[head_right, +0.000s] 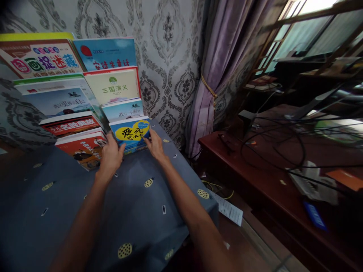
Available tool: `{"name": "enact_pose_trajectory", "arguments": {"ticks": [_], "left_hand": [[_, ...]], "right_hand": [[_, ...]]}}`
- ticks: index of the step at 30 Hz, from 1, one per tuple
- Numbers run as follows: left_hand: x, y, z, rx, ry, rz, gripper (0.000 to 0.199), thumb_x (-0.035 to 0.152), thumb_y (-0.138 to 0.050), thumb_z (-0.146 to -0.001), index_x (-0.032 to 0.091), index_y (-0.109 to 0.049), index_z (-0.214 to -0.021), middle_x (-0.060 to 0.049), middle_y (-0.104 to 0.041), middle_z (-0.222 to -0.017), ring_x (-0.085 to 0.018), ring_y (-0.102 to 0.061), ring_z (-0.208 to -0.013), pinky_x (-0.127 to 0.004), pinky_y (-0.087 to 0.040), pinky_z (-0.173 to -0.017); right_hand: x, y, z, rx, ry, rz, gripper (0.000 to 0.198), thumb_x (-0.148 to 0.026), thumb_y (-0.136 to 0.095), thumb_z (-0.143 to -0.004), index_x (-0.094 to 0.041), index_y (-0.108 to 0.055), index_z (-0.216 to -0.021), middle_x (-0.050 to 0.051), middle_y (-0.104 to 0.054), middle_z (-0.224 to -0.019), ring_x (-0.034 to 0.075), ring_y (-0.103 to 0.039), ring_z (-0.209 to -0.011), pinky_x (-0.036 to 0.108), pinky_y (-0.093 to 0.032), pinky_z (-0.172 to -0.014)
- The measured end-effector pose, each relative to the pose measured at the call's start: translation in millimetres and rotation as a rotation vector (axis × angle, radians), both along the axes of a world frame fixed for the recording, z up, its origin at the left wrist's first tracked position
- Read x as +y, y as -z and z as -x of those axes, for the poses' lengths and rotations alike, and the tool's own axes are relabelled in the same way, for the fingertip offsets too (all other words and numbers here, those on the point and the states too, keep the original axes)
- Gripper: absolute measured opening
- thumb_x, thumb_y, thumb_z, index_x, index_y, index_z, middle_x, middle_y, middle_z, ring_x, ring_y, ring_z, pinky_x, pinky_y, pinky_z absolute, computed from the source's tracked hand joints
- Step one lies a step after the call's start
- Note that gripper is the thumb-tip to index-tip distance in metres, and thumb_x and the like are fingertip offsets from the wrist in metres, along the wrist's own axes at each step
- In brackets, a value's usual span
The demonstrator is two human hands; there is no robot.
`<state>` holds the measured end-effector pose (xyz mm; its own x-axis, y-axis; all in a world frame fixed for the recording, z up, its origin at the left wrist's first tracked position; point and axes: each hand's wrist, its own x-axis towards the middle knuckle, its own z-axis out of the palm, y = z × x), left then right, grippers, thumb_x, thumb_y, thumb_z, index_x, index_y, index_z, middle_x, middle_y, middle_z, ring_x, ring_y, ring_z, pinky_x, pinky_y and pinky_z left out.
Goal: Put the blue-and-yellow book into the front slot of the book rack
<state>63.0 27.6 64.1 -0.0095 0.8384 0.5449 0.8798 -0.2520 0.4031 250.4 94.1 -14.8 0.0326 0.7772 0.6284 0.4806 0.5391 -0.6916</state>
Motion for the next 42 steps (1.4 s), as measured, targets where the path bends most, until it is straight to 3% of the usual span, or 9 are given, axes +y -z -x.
{"name": "enact_pose_trajectory", "arguments": {"ticks": [2,6,13,18,22,26,30,35,42], "left_hand": [[-9,-18.5,0,0.040,0.018,-0.127,0.061,0.021,-0.050,-0.094,0.008,-0.029,-0.149,-0.026,-0.061,-0.131,-0.035,-0.064,-0.117,-0.052,-0.054,-0.097],[-9,-45.2,9,0.278,0.144,-0.238,0.053,0.008,-0.039,-0.092,0.008,-0.041,-0.145,-0.022,-0.048,-0.149,-0.034,-0.040,-0.144,-0.054,-0.038,-0.117],[-1,-32.8,25,0.434,0.213,-0.160,0.064,-0.002,-0.037,-0.081,0.005,-0.044,-0.144,-0.021,-0.051,-0.148,-0.031,-0.044,-0.142,-0.055,-0.032,-0.120],[0,-34.4,20,0.467,0.260,-0.151,0.065,-0.002,-0.037,-0.082,0.004,-0.042,-0.146,-0.022,-0.048,-0.151,-0.032,-0.043,-0.143,-0.061,-0.022,-0.122],[0,-33.0,18,0.386,0.303,-0.196,0.060,0.000,-0.036,-0.087,0.008,-0.044,-0.146,-0.021,-0.048,-0.151,-0.032,-0.041,-0.145,-0.060,-0.023,-0.122],[-20,-9.3,17,0.163,0.256,-0.272,0.047,0.009,-0.034,-0.096,0.008,-0.051,-0.139,-0.022,-0.055,-0.142,-0.029,-0.047,-0.140,-0.051,-0.038,-0.117],[-33,36.5,13,-0.074,0.236,-0.107,0.049,0.019,-0.040,-0.097,0.013,-0.041,-0.146,-0.019,-0.057,-0.137,-0.027,-0.054,-0.132,-0.047,-0.045,-0.113],[-6,80.0,14,-0.338,0.194,-0.016,0.070,0.024,-0.050,-0.091,0.011,-0.025,-0.154,-0.022,-0.033,-0.159,-0.033,-0.034,-0.148,-0.052,-0.036,-0.119],[27,100.1,11,-0.498,0.219,0.152,0.072,0.021,-0.055,-0.084,0.008,-0.032,-0.151,-0.023,-0.041,-0.156,-0.032,-0.042,-0.144,-0.049,-0.037,-0.118]], "right_hand": [[3,2,-1,-0.016,0.001,0.003,0.028,-0.038,-0.054,-0.094,-0.023,-0.058,-0.118,0.010,-0.066,-0.109,0.024,-0.061,-0.093,0.039,-0.056,-0.083],[5,3,1,-0.041,0.008,0.007,0.031,-0.032,-0.056,-0.092,-0.023,-0.058,-0.122,0.011,-0.066,-0.111,0.026,-0.061,-0.097,0.043,-0.055,-0.086],[5,3,3,-0.002,-0.017,0.013,0.036,-0.019,-0.055,-0.085,-0.021,-0.059,-0.121,0.011,-0.066,-0.113,0.026,-0.063,-0.102,0.043,-0.056,-0.088],[6,7,1,-0.020,0.026,0.042,0.032,-0.020,-0.054,-0.085,-0.020,-0.059,-0.117,0.011,-0.066,-0.112,0.026,-0.062,-0.098,0.043,-0.054,-0.088],[4,14,1,-0.034,0.084,0.044,0.031,-0.022,-0.053,-0.084,-0.018,-0.059,-0.114,0.012,-0.066,-0.111,0.026,-0.062,-0.097,0.046,-0.053,-0.090],[1,22,1,-0.028,0.097,0.023,0.034,-0.022,-0.051,-0.085,-0.019,-0.059,-0.118,0.011,-0.068,-0.111,0.026,-0.063,-0.099,0.046,-0.054,-0.090],[-1,30,2,-0.034,0.111,0.035,0.042,-0.025,-0.049,-0.087,-0.017,-0.057,-0.127,0.015,-0.067,-0.118,0.028,-0.064,-0.103,0.047,-0.055,-0.090],[0,39,7,-0.066,0.151,0.031,0.052,-0.030,-0.048,-0.091,-0.016,-0.050,-0.140,0.016,-0.065,-0.130,0.030,-0.062,-0.113,0.050,-0.053,-0.098],[0,45,14,-0.103,0.238,0.009,0.055,-0.030,-0.043,-0.093,-0.014,-0.045,-0.145,0.018,-0.066,-0.127,0.031,-0.063,-0.113,0.050,-0.053,-0.098]]}}
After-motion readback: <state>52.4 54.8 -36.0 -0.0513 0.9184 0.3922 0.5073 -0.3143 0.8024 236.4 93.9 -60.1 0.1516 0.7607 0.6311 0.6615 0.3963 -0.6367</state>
